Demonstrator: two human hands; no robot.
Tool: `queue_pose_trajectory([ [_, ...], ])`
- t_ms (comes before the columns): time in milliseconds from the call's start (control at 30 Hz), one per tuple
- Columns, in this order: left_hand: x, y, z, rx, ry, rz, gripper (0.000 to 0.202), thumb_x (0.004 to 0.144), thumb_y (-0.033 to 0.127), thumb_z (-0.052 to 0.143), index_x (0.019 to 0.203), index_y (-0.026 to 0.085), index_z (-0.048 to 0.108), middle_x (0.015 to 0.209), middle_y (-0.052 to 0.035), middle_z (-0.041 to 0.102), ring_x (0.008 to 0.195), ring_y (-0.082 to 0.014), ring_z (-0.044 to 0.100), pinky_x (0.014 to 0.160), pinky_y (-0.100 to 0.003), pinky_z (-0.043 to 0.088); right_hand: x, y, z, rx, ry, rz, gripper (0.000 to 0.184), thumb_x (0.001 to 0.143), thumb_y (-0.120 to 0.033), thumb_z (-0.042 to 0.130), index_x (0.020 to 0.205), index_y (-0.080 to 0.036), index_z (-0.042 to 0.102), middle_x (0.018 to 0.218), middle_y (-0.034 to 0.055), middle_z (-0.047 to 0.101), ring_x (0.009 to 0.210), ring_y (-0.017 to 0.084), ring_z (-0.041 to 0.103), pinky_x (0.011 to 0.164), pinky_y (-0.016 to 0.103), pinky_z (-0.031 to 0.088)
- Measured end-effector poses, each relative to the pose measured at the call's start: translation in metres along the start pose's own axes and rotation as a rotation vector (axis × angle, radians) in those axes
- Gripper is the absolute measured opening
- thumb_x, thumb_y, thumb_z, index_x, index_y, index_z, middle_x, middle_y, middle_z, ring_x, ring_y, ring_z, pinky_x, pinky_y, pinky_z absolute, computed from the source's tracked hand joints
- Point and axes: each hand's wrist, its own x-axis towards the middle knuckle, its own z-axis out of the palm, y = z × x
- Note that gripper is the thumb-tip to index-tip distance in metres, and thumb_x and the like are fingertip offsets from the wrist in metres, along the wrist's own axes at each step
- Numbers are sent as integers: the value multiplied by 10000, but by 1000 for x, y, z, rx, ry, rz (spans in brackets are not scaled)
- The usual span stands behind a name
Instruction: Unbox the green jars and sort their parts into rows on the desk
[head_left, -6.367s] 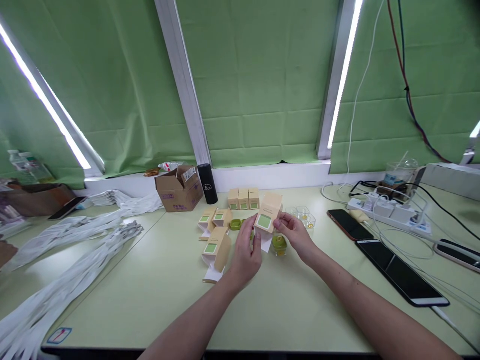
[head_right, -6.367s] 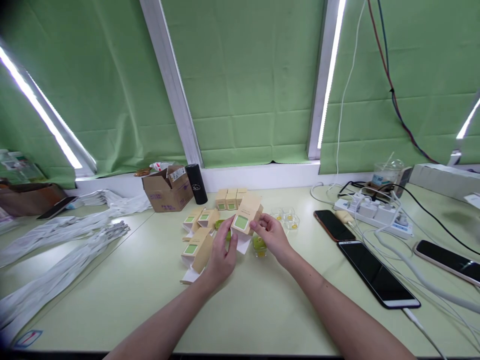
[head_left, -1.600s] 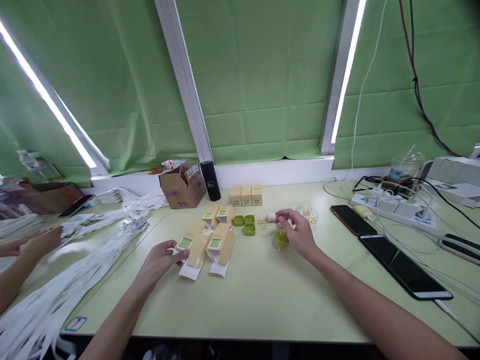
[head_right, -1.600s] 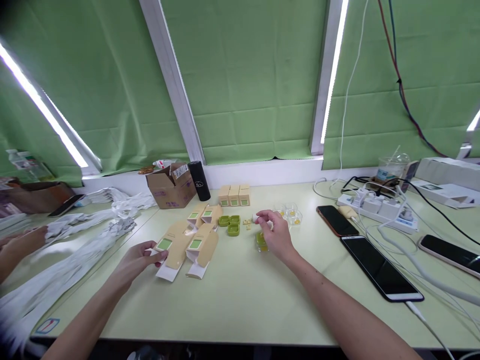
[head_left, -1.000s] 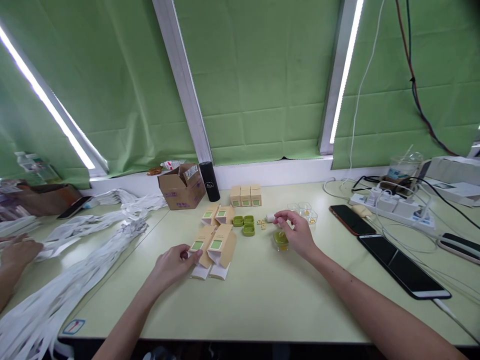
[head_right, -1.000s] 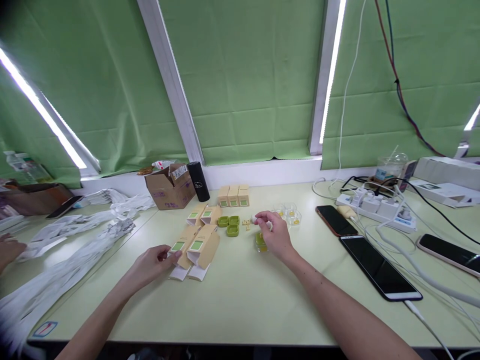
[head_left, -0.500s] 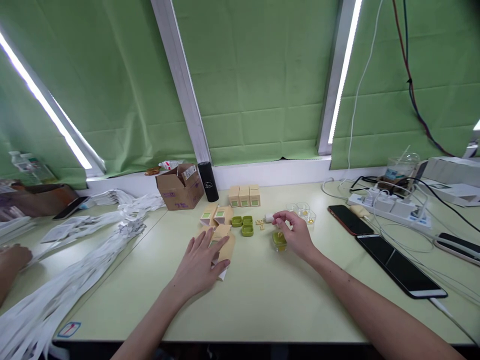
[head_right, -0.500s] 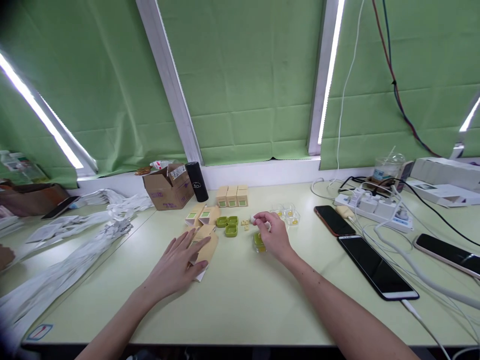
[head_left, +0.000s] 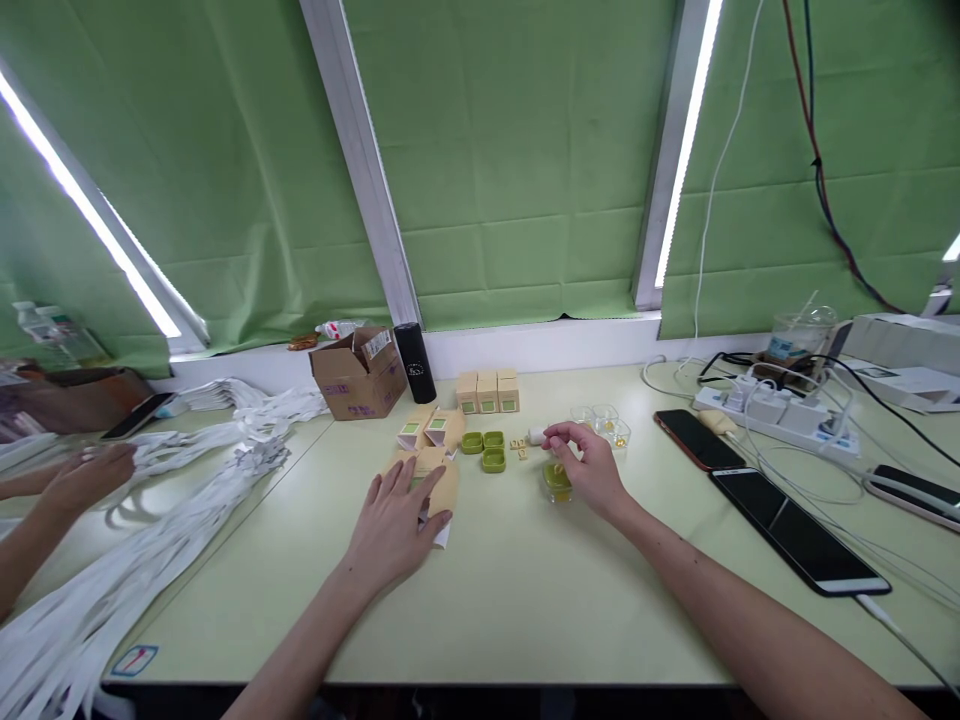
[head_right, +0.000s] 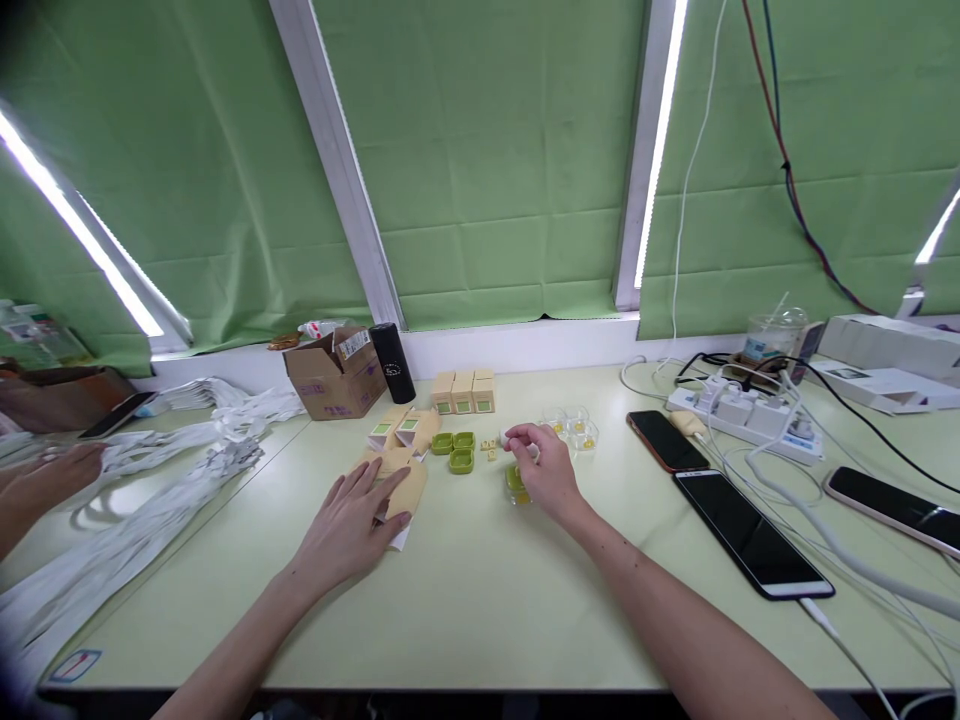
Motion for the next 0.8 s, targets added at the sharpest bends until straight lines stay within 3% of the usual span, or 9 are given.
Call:
queue_pose_trajectory([
  [300,2,0,-5,-6,-7,-10,636,951,471,580,1564,327,490,1674,-140,395,1572,-429,296,1234,-649,269,0,-1,0,14,6,-4,202,952,-396,566,979,-269,721,922,38,781,958,260,638,902,431,468],
  [433,5,13,-11,-75,86,67,680,958,483,577,1591,284,432,1711,-125,326,1598,-410,228,1261,-654,213,2,-1,-1,-2,22,-1,205,950,-397,567,983,-266,722,916,36,786,950,259,643,895,430,461],
  [500,8,28,-14,-152,134,146,653,981,455,552,1591,269,411,1689,-105,375,1607,-366,206,1278,-625,200,3,0,-1,-13,35,6,215,949,-406,566,981,-263,724,922,38,787,953,259,647,887,426,462],
  [567,13,48,-15,-257,139,199,603,988,402,550,1563,265,433,1568,-89,543,1588,-338,233,1251,-573,286,4,2,-3,-16,59,15,232,951,-417,559,980,-257,724,928,42,786,957,259,653,871,414,466],
  [667,25,83,-6,-384,87,233,577,952,341,598,1511,239,499,1370,-109,677,1468,-365,377,1164,-552,368,7,8,-6,4,103,44,276,957,-447,542,982,-235,717,842,42,759,814,234,651,761,371,475],
  [800,42,125,15,-465,-29,300,586,870,300,678,1440,222,568,1268,-138,704,1244,-394,500,1031,-541,409,11,17,-11,-2,142,83,349,950,-518,541,931,-218,717,674,20,665,592,190,551,589,322,423],
])
